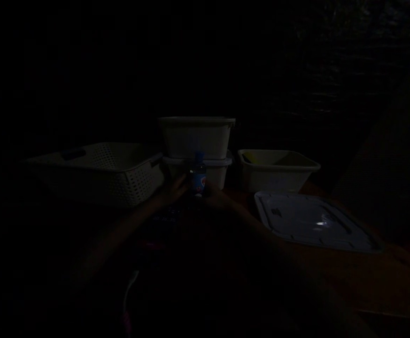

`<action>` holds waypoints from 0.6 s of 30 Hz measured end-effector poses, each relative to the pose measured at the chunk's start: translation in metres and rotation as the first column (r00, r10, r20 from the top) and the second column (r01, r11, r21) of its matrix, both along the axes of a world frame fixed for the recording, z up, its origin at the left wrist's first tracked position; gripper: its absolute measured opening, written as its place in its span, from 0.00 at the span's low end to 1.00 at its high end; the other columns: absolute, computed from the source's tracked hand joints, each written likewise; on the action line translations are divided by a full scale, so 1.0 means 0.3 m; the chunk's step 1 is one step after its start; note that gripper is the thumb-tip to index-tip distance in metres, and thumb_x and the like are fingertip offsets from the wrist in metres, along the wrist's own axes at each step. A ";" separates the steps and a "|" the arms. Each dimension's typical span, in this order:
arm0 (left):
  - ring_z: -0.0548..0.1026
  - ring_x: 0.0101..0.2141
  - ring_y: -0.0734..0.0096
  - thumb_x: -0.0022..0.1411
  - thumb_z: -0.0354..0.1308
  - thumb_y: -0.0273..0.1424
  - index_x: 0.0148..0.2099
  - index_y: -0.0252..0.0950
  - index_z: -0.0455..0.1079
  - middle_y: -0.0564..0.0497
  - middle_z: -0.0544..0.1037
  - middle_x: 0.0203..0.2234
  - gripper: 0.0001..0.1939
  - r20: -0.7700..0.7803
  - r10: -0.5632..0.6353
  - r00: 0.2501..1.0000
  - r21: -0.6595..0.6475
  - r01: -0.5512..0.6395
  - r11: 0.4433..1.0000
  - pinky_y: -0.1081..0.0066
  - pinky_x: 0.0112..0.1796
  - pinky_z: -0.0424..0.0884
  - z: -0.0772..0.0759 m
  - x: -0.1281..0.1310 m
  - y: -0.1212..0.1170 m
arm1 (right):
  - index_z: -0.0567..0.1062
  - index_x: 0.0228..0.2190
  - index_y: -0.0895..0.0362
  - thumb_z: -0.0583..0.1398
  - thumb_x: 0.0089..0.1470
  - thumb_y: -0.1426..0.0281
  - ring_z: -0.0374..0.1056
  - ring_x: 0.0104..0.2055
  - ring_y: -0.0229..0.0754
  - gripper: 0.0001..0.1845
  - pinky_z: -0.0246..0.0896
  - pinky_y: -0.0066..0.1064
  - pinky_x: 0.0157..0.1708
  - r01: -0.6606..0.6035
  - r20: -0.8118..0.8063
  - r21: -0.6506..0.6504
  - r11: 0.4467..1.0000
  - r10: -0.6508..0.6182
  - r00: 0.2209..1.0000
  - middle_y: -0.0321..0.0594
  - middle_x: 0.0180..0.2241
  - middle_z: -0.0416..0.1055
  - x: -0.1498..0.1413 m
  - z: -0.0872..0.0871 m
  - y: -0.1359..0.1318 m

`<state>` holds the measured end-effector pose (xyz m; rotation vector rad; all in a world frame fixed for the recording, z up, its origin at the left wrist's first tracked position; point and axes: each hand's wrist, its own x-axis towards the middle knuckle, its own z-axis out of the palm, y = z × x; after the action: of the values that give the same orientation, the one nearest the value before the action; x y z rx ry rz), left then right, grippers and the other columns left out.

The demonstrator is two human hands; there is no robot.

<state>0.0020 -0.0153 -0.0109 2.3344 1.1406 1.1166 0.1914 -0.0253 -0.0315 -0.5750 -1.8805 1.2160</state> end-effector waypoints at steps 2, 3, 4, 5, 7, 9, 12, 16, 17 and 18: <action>0.71 0.45 0.61 0.63 0.46 0.43 0.47 0.36 0.65 0.44 0.73 0.44 0.19 0.003 -0.010 1.000 -0.010 0.010 1.000 0.59 0.49 0.66 0.001 0.001 -0.004 | 0.66 0.46 0.59 0.64 0.46 0.65 0.69 0.44 0.46 0.26 0.65 0.41 0.45 -0.001 -0.003 -0.001 1.000 0.001 1.000 0.46 0.44 0.71 0.001 -0.003 0.003; 0.71 0.46 0.60 0.63 0.46 0.43 0.48 0.36 0.65 0.44 0.73 0.45 0.19 0.006 -0.021 1.000 -0.015 0.021 1.000 0.59 0.49 0.66 0.001 0.001 -0.005 | 0.66 0.46 0.60 0.64 0.46 0.64 0.69 0.44 0.46 0.26 0.65 0.41 0.45 -0.006 0.001 -0.003 1.000 0.006 1.000 0.46 0.44 0.71 0.002 -0.003 0.003; 0.71 0.46 0.60 0.63 0.46 0.43 0.49 0.35 0.65 0.44 0.73 0.45 0.20 0.011 -0.032 0.999 -0.019 0.032 0.999 0.60 0.49 0.66 0.001 0.000 -0.005 | 0.66 0.47 0.60 0.64 0.46 0.64 0.69 0.44 0.47 0.27 0.65 0.41 0.45 -0.013 0.006 -0.004 1.000 0.013 1.000 0.47 0.44 0.70 0.002 -0.003 0.003; 0.71 0.46 0.60 0.63 0.46 0.44 0.49 0.35 0.65 0.44 0.72 0.46 0.20 0.014 -0.042 0.999 -0.021 0.042 0.999 0.60 0.49 0.66 0.000 0.000 -0.004 | 0.66 0.47 0.61 0.64 0.46 0.64 0.69 0.44 0.47 0.27 0.64 0.41 0.45 -0.018 0.009 -0.003 1.000 0.018 1.000 0.47 0.44 0.70 0.002 -0.003 0.002; 0.71 0.46 0.60 0.63 0.46 0.45 0.49 0.34 0.65 0.43 0.72 0.45 0.21 0.023 -0.050 0.998 -0.022 0.051 0.998 0.60 0.49 0.66 -0.001 0.000 -0.002 | 0.66 0.47 0.60 0.64 0.46 0.63 0.69 0.44 0.47 0.27 0.64 0.41 0.45 -0.022 0.008 -0.003 1.000 0.022 1.000 0.47 0.45 0.70 0.002 -0.003 0.001; 0.71 0.46 0.59 0.63 0.45 0.45 0.49 0.34 0.65 0.43 0.72 0.45 0.22 0.026 -0.054 0.998 -0.028 0.054 0.998 0.59 0.48 0.66 -0.003 0.000 -0.001 | 0.66 0.47 0.60 0.64 0.46 0.63 0.69 0.44 0.48 0.27 0.64 0.41 0.45 -0.018 0.003 -0.007 1.000 0.018 1.000 0.47 0.45 0.70 0.003 -0.004 0.003; 0.71 0.46 0.59 0.63 0.46 0.45 0.49 0.35 0.65 0.43 0.72 0.45 0.21 0.020 -0.046 0.999 -0.033 0.047 0.998 0.59 0.48 0.66 -0.006 -0.001 0.004 | 0.66 0.47 0.60 0.64 0.47 0.63 0.68 0.46 0.48 0.27 0.64 0.42 0.46 -0.017 0.017 -0.006 1.000 0.017 1.000 0.47 0.46 0.70 0.004 -0.003 0.004; 0.71 0.46 0.61 0.63 0.46 0.45 0.48 0.35 0.65 0.44 0.73 0.45 0.21 0.008 -0.043 0.999 0.020 0.042 0.999 0.59 0.49 0.66 -0.016 -0.004 0.019 | 0.66 0.46 0.60 0.64 0.46 0.64 0.68 0.45 0.46 0.26 0.64 0.41 0.46 -0.024 0.031 -0.017 1.000 0.024 0.999 0.47 0.46 0.70 0.002 0.007 -0.003; 0.70 0.46 0.61 0.63 0.46 0.45 0.49 0.36 0.65 0.44 0.72 0.46 0.21 0.003 -0.043 0.999 0.032 0.043 0.999 0.59 0.50 0.65 -0.019 -0.005 0.022 | 0.67 0.46 0.60 0.64 0.46 0.64 0.68 0.45 0.46 0.25 0.64 0.41 0.46 -0.027 0.031 -0.018 0.999 0.028 0.999 0.47 0.46 0.70 0.001 0.009 -0.005; 0.70 0.47 0.61 0.63 0.46 0.45 0.49 0.36 0.65 0.45 0.72 0.46 0.21 0.000 -0.045 0.999 0.036 0.045 0.998 0.58 0.50 0.65 -0.022 -0.006 0.024 | 0.67 0.46 0.60 0.64 0.46 0.64 0.68 0.45 0.45 0.25 0.64 0.41 0.46 -0.030 0.028 -0.019 0.999 0.031 0.999 0.47 0.46 0.70 0.000 0.009 -0.006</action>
<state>0.0002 -0.0081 -0.0174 2.3745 1.0705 1.1305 0.1916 -0.0271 -0.0286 -0.5778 -1.9100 1.2519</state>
